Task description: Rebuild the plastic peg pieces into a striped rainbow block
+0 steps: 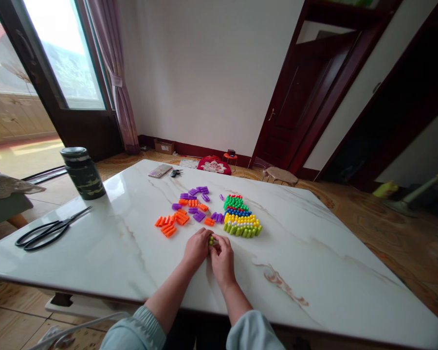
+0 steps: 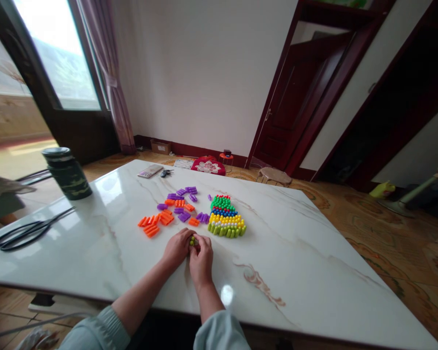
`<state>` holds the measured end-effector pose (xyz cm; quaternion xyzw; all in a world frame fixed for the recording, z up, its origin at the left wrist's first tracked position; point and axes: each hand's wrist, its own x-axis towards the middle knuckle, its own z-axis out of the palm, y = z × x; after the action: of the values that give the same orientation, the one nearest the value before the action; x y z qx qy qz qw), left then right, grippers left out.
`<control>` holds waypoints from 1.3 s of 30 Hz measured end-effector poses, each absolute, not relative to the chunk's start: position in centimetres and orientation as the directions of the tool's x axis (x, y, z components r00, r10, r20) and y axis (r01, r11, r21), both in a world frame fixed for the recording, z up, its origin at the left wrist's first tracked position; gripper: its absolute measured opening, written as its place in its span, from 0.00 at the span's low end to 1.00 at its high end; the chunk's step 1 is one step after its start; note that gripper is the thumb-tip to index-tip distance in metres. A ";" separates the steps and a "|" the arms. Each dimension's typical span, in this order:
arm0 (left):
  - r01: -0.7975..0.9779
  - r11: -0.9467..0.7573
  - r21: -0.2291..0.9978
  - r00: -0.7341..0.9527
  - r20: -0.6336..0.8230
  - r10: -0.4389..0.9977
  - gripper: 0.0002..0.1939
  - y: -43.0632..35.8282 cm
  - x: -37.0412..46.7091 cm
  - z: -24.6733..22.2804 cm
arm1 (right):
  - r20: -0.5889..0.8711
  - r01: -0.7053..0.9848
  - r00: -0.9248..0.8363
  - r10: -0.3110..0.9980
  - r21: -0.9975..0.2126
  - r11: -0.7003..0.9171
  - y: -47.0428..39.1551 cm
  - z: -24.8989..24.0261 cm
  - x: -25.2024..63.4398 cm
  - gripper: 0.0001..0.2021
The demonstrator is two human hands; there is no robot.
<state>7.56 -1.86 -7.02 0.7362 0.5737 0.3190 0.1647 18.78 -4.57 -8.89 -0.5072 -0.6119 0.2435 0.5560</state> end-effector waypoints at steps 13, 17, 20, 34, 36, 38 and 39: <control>0.777 -0.295 0.557 0.172 0.263 0.949 0.10 -2.0 7.8 -6.9 | 0.494 0.586 0.044 0.869 -0.717 0.377 -4.8 -8.7 21.7 0.11; 0.778 -0.307 0.548 0.186 0.265 0.946 0.10 -1.9 7.8 -7.3 | 0.487 0.658 0.257 0.834 -0.720 0.218 -4.2 -9.1 28.6 0.11; 0.782 -0.305 0.543 0.185 0.264 0.946 0.11 -1.8 7.8 -7.5 | 0.469 0.685 0.410 0.782 -0.724 0.075 -2.9 -9.3 33.2 0.12; 0.790 -0.322 0.521 0.190 0.291 0.938 0.10 -1.9 7.8 -7.6 | 0.441 0.611 0.497 0.748 -0.790 0.059 -0.7 -9.6 34.3 0.19; 0.791 -0.322 0.520 0.189 0.293 0.937 0.10 -1.9 7.8 -7.6 | 0.458 0.636 0.498 0.736 -0.770 0.049 -0.7 -9.8 34.4 0.18; 0.791 -0.323 0.520 0.189 0.295 0.937 0.10 -1.9 7.8 -7.5 | 0.502 0.681 0.470 0.726 -0.730 0.064 -0.6 -9.8 34.5 0.19; 0.791 -0.324 0.520 0.190 0.295 0.937 0.10 -1.9 7.8 -7.5 | 0.524 0.699 0.451 0.723 -0.711 0.078 -0.5 -9.9 34.5 0.20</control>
<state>7.80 -1.88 -7.54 0.7608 0.5675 0.2882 0.1266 34.55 -0.55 -9.86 -0.6788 -0.5237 0.0114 0.5146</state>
